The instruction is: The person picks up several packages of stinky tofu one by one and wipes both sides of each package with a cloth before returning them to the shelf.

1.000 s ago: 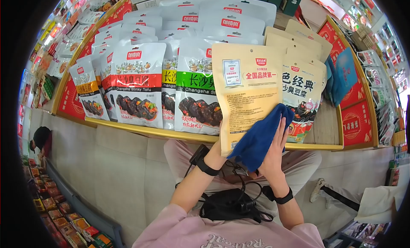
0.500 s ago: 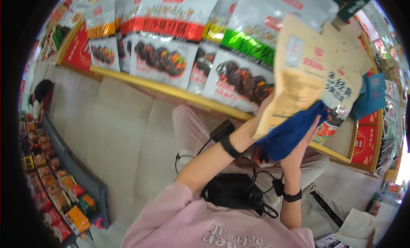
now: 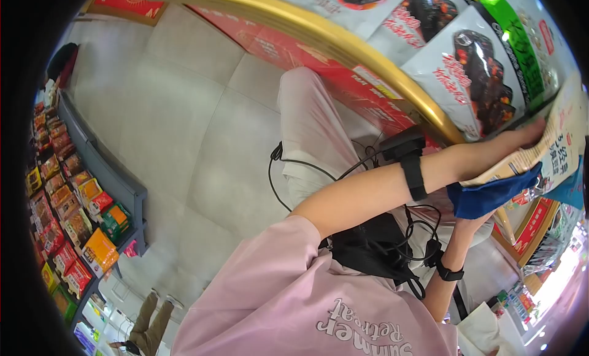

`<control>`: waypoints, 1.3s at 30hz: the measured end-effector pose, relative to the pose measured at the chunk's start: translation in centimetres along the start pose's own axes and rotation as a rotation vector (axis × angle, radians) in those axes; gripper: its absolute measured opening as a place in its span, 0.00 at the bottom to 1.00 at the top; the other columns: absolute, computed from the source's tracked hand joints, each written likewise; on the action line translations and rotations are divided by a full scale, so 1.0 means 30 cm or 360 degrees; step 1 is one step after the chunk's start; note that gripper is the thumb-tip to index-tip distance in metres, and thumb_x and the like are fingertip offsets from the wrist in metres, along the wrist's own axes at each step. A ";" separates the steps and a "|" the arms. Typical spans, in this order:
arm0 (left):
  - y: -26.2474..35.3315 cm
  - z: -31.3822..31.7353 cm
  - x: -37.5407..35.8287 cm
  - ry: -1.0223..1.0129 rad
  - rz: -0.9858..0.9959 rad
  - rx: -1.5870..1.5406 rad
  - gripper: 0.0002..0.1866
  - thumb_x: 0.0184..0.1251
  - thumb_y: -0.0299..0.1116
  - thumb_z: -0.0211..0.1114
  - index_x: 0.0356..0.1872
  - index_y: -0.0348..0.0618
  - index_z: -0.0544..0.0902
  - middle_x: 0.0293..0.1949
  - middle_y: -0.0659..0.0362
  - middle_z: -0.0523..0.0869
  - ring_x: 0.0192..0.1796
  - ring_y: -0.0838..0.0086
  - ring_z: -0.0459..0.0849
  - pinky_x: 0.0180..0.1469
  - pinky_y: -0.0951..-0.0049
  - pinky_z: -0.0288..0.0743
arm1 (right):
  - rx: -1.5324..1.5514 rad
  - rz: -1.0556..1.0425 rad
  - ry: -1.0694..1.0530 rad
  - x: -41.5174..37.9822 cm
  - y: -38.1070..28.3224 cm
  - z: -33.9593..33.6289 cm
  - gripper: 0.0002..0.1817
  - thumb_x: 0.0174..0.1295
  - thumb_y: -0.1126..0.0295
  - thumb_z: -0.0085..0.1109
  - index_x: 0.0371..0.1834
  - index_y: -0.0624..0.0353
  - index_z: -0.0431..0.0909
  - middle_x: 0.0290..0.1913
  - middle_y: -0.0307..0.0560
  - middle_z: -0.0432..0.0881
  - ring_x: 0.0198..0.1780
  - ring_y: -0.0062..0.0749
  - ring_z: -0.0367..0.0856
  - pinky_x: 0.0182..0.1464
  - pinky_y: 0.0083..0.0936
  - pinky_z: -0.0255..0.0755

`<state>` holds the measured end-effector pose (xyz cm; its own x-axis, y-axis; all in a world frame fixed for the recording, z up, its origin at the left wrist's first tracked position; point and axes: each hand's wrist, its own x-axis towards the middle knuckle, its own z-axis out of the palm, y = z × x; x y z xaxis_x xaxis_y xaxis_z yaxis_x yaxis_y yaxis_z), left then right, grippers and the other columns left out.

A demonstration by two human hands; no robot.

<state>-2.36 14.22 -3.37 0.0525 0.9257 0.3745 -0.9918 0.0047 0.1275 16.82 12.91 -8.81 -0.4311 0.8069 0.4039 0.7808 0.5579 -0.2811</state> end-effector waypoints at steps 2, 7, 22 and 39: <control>-0.001 -0.005 0.002 -0.0020 -0.0051 -0.0105 0.33 0.85 0.62 0.48 0.65 0.42 0.81 0.54 0.66 0.87 0.50 0.86 0.82 0.56 0.80 0.78 | 0.0002 -0.0019 -0.0002 0.026 -0.054 -0.008 0.68 0.47 0.52 0.83 0.86 0.63 0.47 0.84 0.60 0.54 0.84 0.53 0.54 0.83 0.46 0.47; -0.042 -0.033 0.034 -0.0081 -0.0059 -0.0080 0.32 0.85 0.64 0.45 0.58 0.47 0.84 0.47 0.66 0.90 0.40 0.85 0.83 0.43 0.80 0.79 | -0.0117 -0.0152 0.0061 0.059 -0.100 -0.002 0.71 0.40 0.54 0.87 0.86 0.60 0.48 0.83 0.60 0.58 0.82 0.54 0.60 0.82 0.46 0.53; -0.038 -0.036 0.033 -0.0059 -0.0105 0.0050 0.33 0.84 0.68 0.43 0.45 0.49 0.84 0.34 0.68 0.86 0.32 0.88 0.79 0.33 0.81 0.75 | -0.0141 -0.0308 0.0148 0.042 -0.067 0.003 0.73 0.42 0.46 0.85 0.86 0.63 0.46 0.84 0.66 0.53 0.85 0.59 0.52 0.83 0.51 0.47; -0.004 -0.052 -0.023 0.0518 0.0022 0.0285 0.37 0.85 0.61 0.49 0.78 0.40 0.68 0.64 0.58 0.82 0.62 0.75 0.81 0.67 0.72 0.75 | -0.0170 -0.0719 -0.0687 0.308 -0.382 -0.168 0.42 0.69 0.51 0.52 0.79 0.71 0.63 0.85 0.75 0.47 0.87 0.68 0.44 0.85 0.57 0.36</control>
<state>-2.46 14.18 -5.07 -0.0292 0.9972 0.0694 -0.9547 -0.0484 0.2936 6.17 13.01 2.52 -0.8547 0.5145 0.0688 0.5105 0.8572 -0.0678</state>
